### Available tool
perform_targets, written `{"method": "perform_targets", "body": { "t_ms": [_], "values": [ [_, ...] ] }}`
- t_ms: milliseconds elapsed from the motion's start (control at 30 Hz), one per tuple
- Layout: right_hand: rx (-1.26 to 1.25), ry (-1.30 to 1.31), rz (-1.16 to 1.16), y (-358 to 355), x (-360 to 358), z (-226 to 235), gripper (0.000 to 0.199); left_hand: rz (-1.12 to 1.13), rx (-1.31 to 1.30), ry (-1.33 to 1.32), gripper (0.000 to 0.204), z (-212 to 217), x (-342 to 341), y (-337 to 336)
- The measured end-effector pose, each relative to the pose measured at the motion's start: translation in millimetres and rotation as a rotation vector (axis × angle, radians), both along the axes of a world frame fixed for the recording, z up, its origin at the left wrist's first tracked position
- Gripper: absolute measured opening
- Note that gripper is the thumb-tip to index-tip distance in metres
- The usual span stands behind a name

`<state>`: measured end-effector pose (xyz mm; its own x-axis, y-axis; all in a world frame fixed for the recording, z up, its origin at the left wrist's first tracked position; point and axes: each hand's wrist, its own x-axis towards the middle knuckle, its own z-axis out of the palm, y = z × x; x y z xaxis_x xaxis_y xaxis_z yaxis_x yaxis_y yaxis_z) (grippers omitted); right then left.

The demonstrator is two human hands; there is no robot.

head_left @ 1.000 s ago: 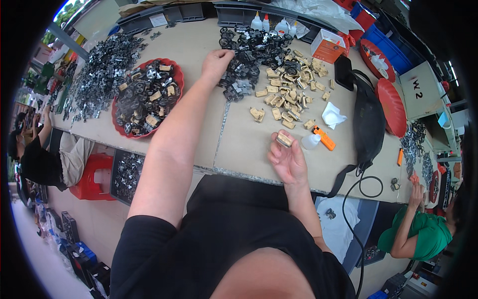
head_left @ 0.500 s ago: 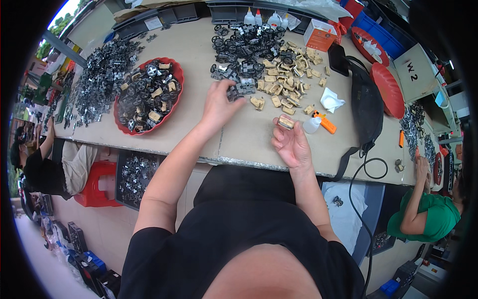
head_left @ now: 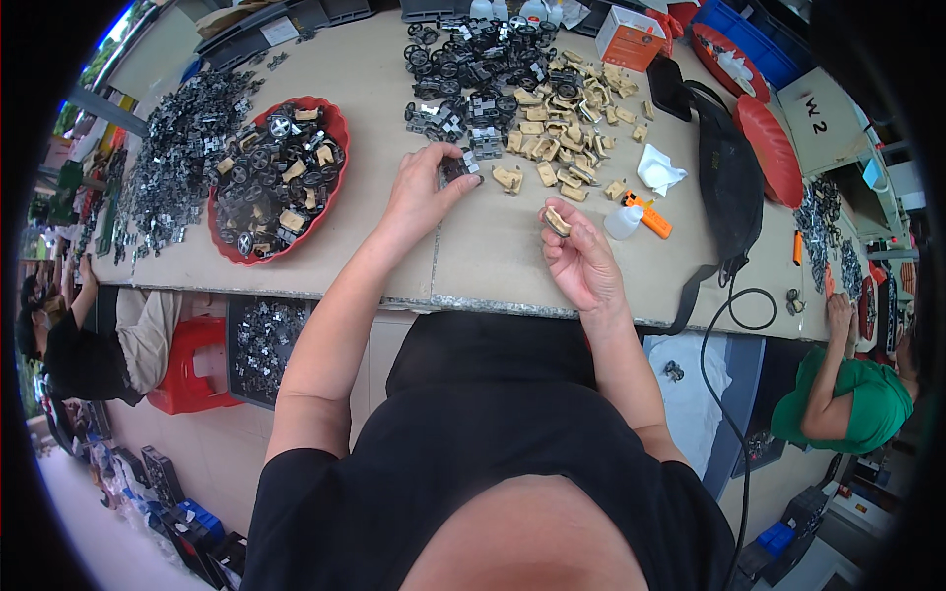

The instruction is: The person is assembling small plastic and metal components at a workbench, using adhesive.

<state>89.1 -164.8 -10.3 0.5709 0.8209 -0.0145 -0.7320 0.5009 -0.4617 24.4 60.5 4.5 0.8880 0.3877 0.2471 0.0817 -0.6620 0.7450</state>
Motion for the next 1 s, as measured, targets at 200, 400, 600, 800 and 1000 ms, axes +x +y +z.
{"method": "perform_targets", "body": {
  "t_ms": [200,400,600,800,1000],
  "values": [
    [-0.053,-0.048,-0.015,2,-3,2,0.038,0.049,0.039,0.023,0.036,0,1,-2],
    [-0.076,-0.057,-0.001,1,0,1,0.04,-0.063,-0.323,0.159,0.03,10,3,6],
    [-0.18,-0.123,-0.054,3,-5,6,0.038,-0.082,-0.561,0.113,0.03,10,-15,2],
    [-0.343,-0.35,-0.107,10,-15,14,0.039,-0.361,-1.108,-0.045,0.033,3,-46,-35],
    [-0.382,-0.427,-0.049,13,-19,13,0.038,-0.365,-1.238,-0.045,0.033,2,-49,-48]
  ]
}}
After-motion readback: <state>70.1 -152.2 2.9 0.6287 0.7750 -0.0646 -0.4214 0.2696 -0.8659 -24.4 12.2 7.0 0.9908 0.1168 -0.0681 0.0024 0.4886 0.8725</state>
